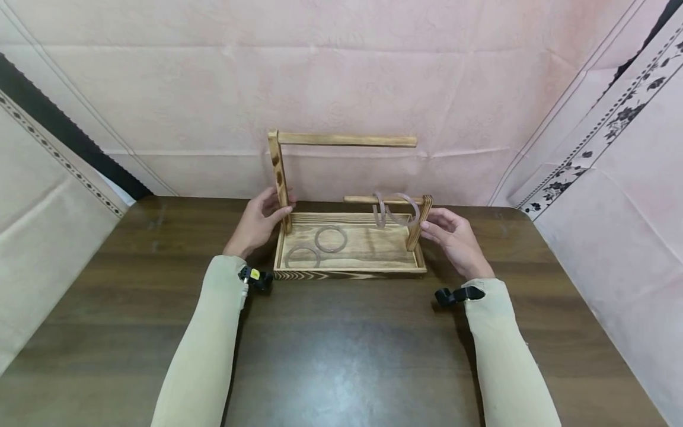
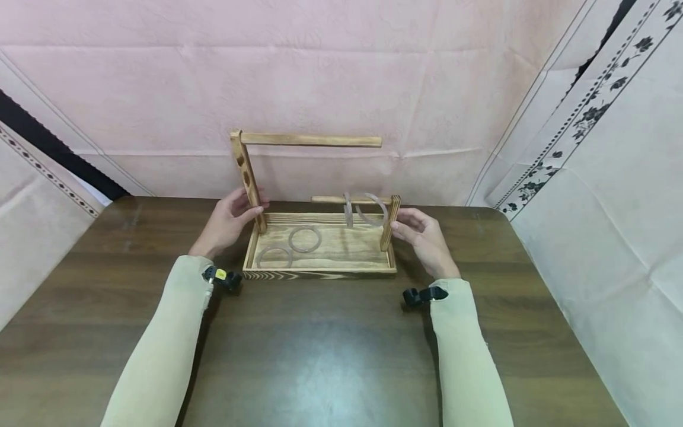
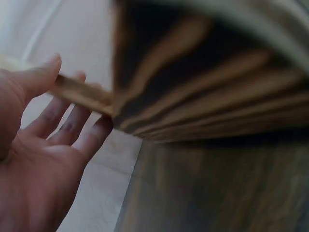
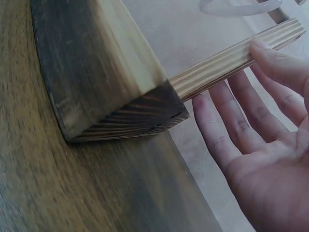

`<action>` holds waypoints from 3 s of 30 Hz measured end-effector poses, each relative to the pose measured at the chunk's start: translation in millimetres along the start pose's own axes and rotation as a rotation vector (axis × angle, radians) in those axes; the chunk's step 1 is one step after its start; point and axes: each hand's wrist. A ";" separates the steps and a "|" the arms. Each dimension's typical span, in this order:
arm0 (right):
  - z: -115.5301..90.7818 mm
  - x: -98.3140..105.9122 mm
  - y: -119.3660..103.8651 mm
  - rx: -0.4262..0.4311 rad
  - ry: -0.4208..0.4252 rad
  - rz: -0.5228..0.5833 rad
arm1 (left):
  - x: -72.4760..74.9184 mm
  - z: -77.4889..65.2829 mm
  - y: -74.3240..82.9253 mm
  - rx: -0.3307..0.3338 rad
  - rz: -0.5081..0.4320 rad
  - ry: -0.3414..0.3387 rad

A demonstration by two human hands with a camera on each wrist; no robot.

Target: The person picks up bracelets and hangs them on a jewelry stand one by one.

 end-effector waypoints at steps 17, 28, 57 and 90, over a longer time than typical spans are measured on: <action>-1.6 2.7 -2.0 -0.009 0.028 -0.066 | 9.2 -2.8 -8.7 0.087 -0.143 0.035; -8.7 -7.9 -14.3 -0.033 0.123 -0.320 | 14.3 0.2 -2.7 0.068 -0.076 -0.019; -51.8 -15.1 -65.0 0.089 0.076 -0.872 | 10.0 0.0 4.2 0.035 0.038 -0.007; -45.0 -83.4 -93.8 0.219 -0.370 -1.286 | 11.3 -3.1 8.3 0.081 0.079 -0.006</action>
Point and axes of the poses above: each hand's wrist, its own z-axis towards the middle knuckle, its own x-axis out of the back of the hand, y = z × x, and after that the axes turned 12 degrees about -x, right-handed
